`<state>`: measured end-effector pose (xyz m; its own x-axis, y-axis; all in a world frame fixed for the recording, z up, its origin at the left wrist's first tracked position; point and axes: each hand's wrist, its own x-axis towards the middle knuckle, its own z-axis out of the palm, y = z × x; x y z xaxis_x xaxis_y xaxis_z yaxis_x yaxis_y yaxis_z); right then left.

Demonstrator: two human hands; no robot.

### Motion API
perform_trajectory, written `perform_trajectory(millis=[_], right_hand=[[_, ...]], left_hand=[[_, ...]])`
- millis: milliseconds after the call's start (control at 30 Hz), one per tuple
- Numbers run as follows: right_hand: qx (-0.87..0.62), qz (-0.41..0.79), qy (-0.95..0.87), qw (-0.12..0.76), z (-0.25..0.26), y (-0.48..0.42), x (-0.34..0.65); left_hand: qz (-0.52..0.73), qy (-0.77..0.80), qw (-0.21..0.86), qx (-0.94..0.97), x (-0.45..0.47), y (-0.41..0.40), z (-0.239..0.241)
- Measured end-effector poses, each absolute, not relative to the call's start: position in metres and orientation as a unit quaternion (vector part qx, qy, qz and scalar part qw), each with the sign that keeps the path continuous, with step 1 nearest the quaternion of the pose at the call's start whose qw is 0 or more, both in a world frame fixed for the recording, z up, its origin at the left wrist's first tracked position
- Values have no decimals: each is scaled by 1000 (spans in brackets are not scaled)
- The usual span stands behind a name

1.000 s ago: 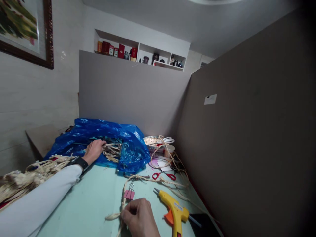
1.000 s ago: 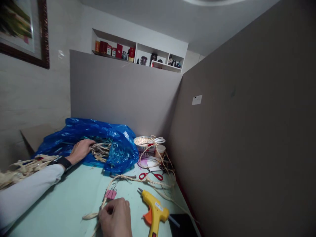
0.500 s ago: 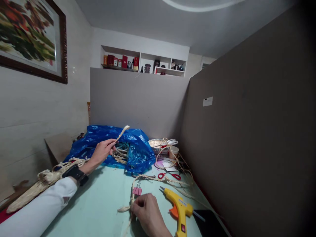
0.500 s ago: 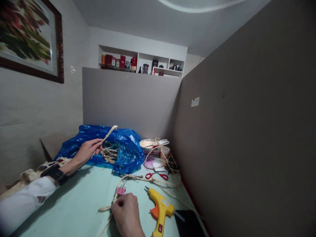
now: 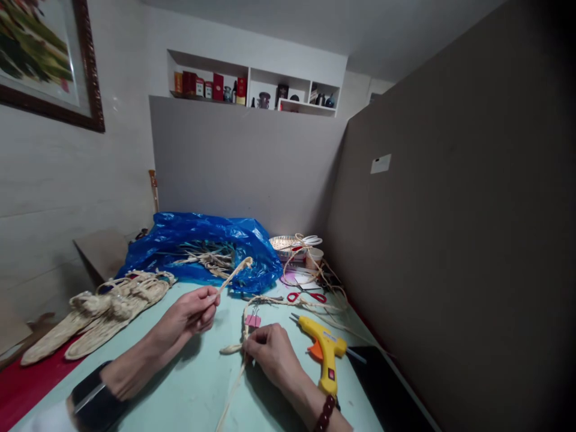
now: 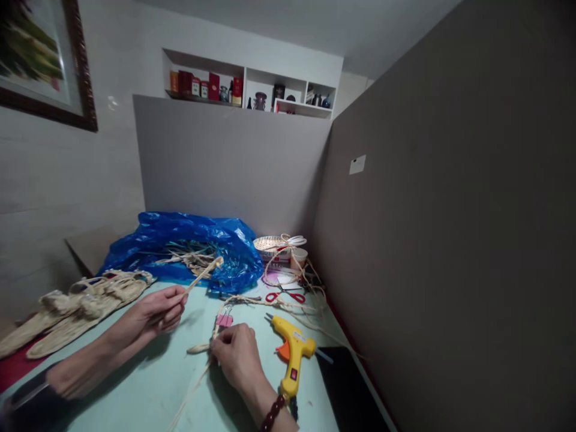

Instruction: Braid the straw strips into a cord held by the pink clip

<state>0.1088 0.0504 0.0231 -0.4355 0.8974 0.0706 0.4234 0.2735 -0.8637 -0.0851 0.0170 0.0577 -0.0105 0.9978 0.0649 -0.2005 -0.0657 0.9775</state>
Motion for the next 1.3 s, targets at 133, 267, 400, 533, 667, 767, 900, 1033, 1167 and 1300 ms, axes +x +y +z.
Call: perform_trajectory(millis=[133, 267, 400, 533, 667, 767, 900, 1033, 1167, 1300], right_hand=[[-440, 415, -743, 288, 23, 51, 110], [-434, 420, -744, 286, 24, 50, 111], [-434, 424, -743, 281, 25, 49, 112], [-438, 429, -740, 277, 27, 49, 112], [-436, 431, -739, 280, 25, 49, 112], [-425, 432, -742, 285, 23, 50, 111], [-432, 423, -744, 286, 22, 52, 110], [-433, 420, -745, 285, 22, 51, 108], [-444, 413, -744, 281, 22, 51, 107], [-455, 403, -745, 274, 13, 58, 104]], left_hand=[[561, 407, 574, 436, -73, 3, 56], [538, 416, 592, 431, -62, -5, 57], [518, 430, 606, 424, -60, -5, 54], [502, 424, 634, 407, -62, -1, 45], [503, 417, 631, 419, -65, 1, 40], [476, 492, 560, 466, -70, 4, 37], [402, 636, 369, 546, -91, 19, 37], [356, 705, 209, 576, -132, 50, 46], [251, 754, 42, 605, -167, 88, 58], [159, 747, -65, 642, -175, 127, 67]])
